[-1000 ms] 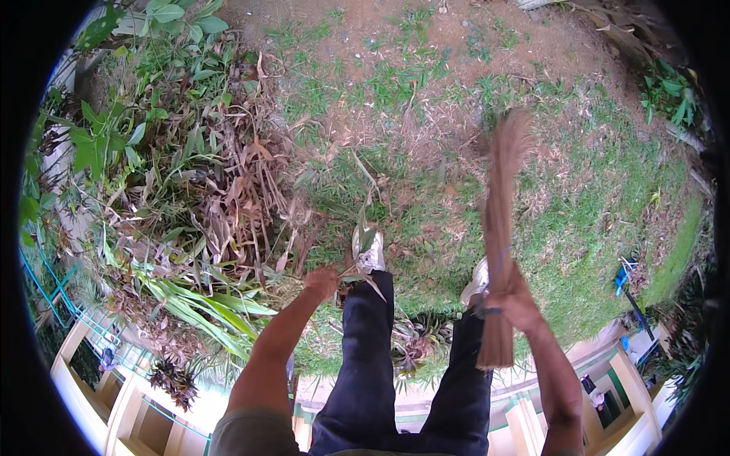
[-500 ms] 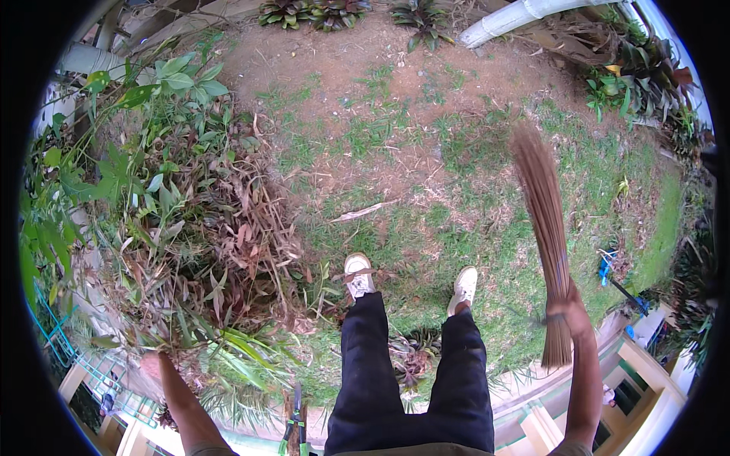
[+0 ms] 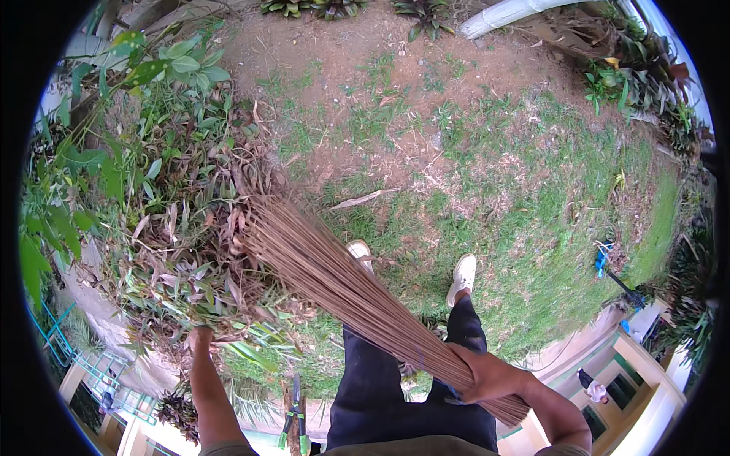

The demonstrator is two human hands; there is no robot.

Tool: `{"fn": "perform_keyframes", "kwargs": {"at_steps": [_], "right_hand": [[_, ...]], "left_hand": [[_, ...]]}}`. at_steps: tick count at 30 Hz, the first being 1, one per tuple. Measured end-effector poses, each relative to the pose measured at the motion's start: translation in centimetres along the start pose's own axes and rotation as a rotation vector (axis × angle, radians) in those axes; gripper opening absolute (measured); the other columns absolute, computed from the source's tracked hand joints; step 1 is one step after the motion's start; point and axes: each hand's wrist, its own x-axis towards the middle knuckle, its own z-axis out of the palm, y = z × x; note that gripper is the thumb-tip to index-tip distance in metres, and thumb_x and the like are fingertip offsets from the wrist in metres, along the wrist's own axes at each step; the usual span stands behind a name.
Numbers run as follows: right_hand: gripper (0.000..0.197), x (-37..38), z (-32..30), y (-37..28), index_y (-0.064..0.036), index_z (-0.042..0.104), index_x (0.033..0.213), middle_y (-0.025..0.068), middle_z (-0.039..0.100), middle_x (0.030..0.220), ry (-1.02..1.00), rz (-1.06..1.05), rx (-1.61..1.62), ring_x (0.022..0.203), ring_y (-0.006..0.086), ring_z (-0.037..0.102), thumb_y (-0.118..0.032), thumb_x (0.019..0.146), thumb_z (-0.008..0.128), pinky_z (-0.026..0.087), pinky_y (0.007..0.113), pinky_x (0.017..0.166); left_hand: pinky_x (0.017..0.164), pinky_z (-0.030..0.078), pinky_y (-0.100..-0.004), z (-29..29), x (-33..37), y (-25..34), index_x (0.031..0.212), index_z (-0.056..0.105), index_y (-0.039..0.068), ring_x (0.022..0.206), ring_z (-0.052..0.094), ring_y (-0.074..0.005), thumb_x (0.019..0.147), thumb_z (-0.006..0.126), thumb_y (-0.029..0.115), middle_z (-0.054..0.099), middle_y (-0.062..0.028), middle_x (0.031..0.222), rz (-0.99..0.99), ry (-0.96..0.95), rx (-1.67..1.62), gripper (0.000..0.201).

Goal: The person sweeps dry leaves and debris on a grassy area using a traditional broom and a blue dustpan. They gather the debris into piles and scoop it into the dustpan, moving across the yard to clean different sections.

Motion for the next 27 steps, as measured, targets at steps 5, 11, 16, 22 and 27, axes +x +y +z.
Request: {"fn": "perform_keyframes", "kwargs": {"at_steps": [5,11,16,22,27], "right_hand": [[0.108,-11.2,-1.2,6.6,-0.0005,0.012,0.144,0.0213,0.058,0.104,0.407,0.049,0.25,0.094,0.0284,0.061,-0.01,0.054,0.073,0.046,0.034,0.086],[0.094,7.6,-1.7,12.0,0.0087,0.014,0.134,0.017,0.056,0.099,0.833,0.067,0.803,0.084,0.0239,0.059,-0.013,0.062,0.069,0.052,0.034,0.071],[0.105,10.6,5.9,1.5,0.0093,0.01,0.137,0.0284,0.06,0.097,0.018,-0.26,0.077,0.088,0.0404,0.061,-0.016,0.054,0.069,0.05,0.041,0.074],[0.1,-9.1,3.6,6.5,0.0069,0.01,0.139,0.0288,0.06,0.095,0.091,-0.274,-0.077,0.091,0.0398,0.061,-0.016,0.062,0.07,0.049,0.043,0.077],[0.093,-20.4,1.8,22.5,0.0075,0.017,0.135,0.0282,0.061,0.096,0.355,-0.125,0.112,0.093,0.0389,0.06,-0.019,0.064,0.07,0.048,0.042,0.081]], "left_hand": [[0.062,0.056,-0.0431,-5.6,0.3,-10.7,0.094,0.068,0.007,0.07,0.069,-0.0271,0.077,0.062,0.018,0.07,-0.0107,0.082,-0.147,0.001,0.2,0.021],[0.065,0.055,-0.0432,1.9,-6.6,-2.5,0.095,0.068,0.008,0.071,0.068,-0.0266,0.077,0.063,0.021,0.07,-0.0097,0.083,0.111,0.047,0.358,0.022],[0.067,0.055,-0.0433,1.2,-13.5,-1.5,0.097,0.067,0.01,0.072,0.068,-0.0262,0.078,0.064,0.023,0.069,-0.0089,0.083,0.281,0.171,0.501,0.024],[0.069,0.054,-0.0435,-2.4,-21.8,-4.6,0.099,0.067,0.011,0.074,0.067,-0.0257,0.078,0.066,0.025,0.069,-0.0079,0.084,0.406,0.302,0.706,0.025],[0.071,0.054,-0.0436,-1.0,-29.1,-2.5,0.1,0.066,0.012,0.075,0.067,-0.0253,0.078,0.067,0.028,0.069,-0.0071,0.085,0.481,0.395,0.916,0.027]]}}
